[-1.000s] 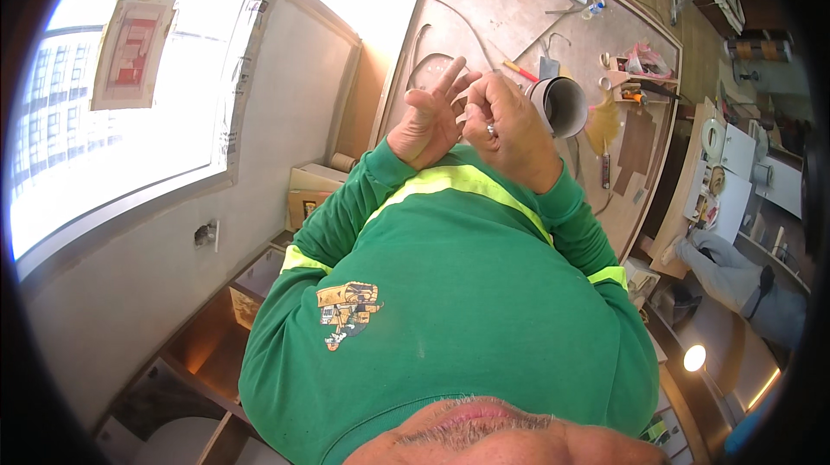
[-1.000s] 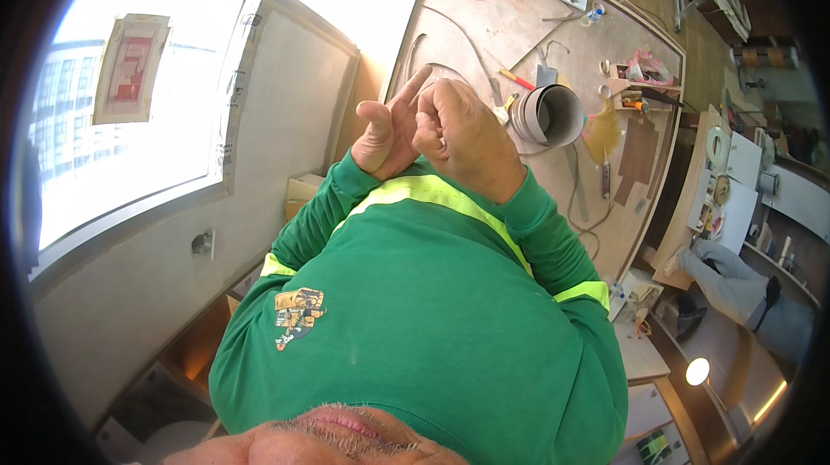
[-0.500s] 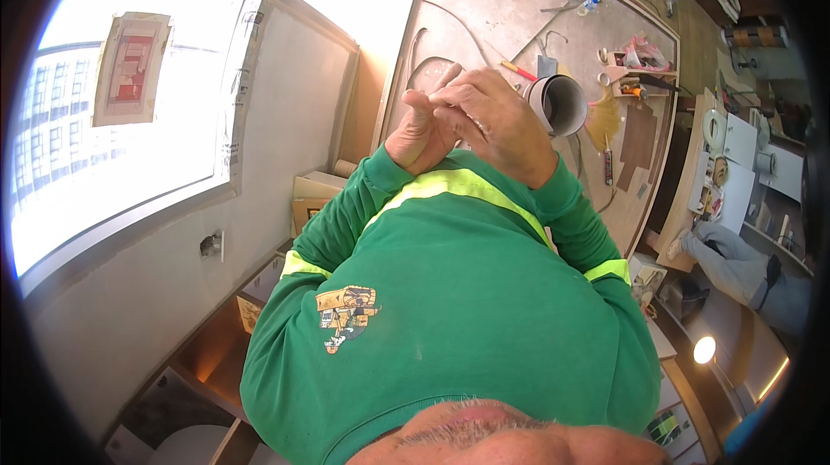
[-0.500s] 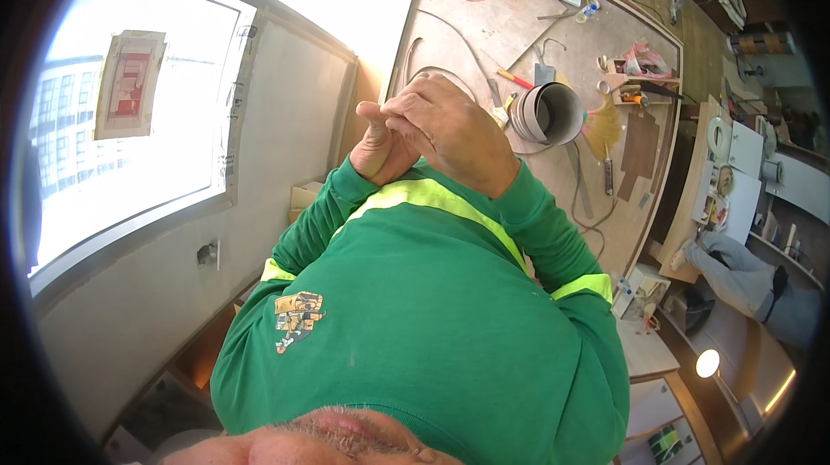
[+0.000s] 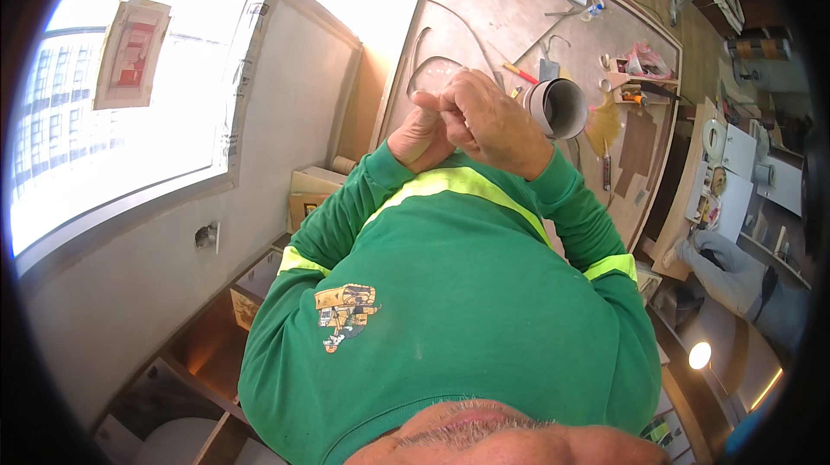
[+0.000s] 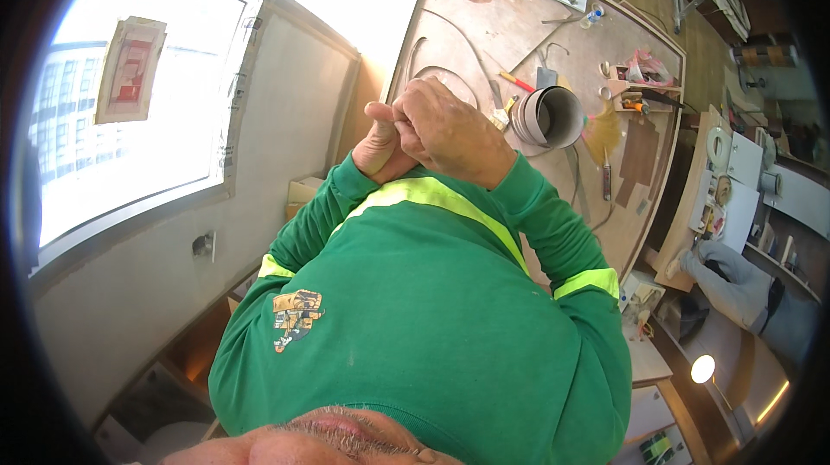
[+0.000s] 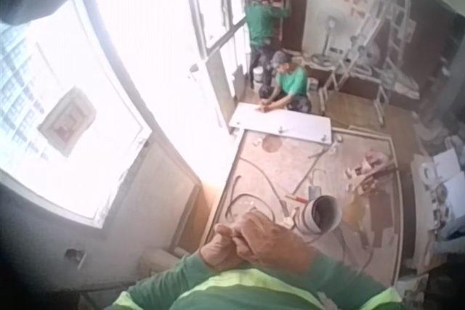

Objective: The person handles small hardware and then picks up and moves several wooden planks and trim pieces around a cluttered construction site. They place some pieces into a cardboard box and continue moving materials across the floor.

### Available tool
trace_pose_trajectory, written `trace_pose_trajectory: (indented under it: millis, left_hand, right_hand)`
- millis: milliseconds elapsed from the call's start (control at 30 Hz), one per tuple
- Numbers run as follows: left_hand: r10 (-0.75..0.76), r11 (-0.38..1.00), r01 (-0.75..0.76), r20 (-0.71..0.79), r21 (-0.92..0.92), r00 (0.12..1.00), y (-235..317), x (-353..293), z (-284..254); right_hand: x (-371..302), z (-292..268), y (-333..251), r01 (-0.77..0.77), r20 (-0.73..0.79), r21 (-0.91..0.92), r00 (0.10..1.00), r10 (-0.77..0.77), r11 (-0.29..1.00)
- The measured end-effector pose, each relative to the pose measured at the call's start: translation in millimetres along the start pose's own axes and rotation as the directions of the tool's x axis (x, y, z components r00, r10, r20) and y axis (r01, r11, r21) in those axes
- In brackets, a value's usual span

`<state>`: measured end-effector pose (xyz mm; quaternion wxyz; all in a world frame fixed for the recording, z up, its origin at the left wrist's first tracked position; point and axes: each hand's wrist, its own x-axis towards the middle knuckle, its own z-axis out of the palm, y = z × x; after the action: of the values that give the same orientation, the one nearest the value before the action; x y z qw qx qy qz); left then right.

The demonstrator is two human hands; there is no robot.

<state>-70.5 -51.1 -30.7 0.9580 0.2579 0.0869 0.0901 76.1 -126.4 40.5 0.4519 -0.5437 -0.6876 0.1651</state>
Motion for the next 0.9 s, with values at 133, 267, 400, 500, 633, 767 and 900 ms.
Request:
trace_pose_trajectory:
  millis: [133,267,400,500,633,767,900]
  left_hand:
    - [0.045,0.999,-0.043,-0.059,0.033,0.997,4.6,3.3,4.5]
    - [0.070,0.997,-0.068,-0.062,0.026,0.996,3.7,3.6,4.4]
    - [0.054,0.998,-0.050,-0.099,0.049,0.994,6.1,5.1,13.9]
    - [0.036,0.999,-0.033,-0.117,0.022,0.993,5.0,4.3,18.3]
    - [0.071,0.993,-0.058,-0.133,0.100,0.989,3.2,4.2,15.4]
    - [0.261,0.899,-0.146,-0.236,0.414,0.936,6.3,2.9,20.3]
    - [0.194,0.963,-0.118,-0.322,0.241,0.927,8.1,-0.4,8.1]
  right_hand:
    - [-5.0,-3.7,5.1,-0.037,0.003,-0.002,0.999,0.037,0.999]
    - [-4.5,-14.5,4.3,-0.133,0.009,0.048,0.991,0.132,0.990]
    - [-11.3,-16.2,10.5,-0.157,0.003,-0.008,0.988,0.157,0.988]
    - [-18.2,-11.6,10.2,-0.171,-0.015,-0.054,0.985,0.171,0.984]
    - [-20.6,-9.3,1.2,-0.276,-0.060,0.005,0.959,0.276,0.961]
    - [-28.0,-5.8,5.3,-0.343,-0.156,0.147,0.918,0.365,0.928]
    - [-30.3,-4.2,7.6,-0.249,-0.172,0.077,0.950,0.259,0.965]
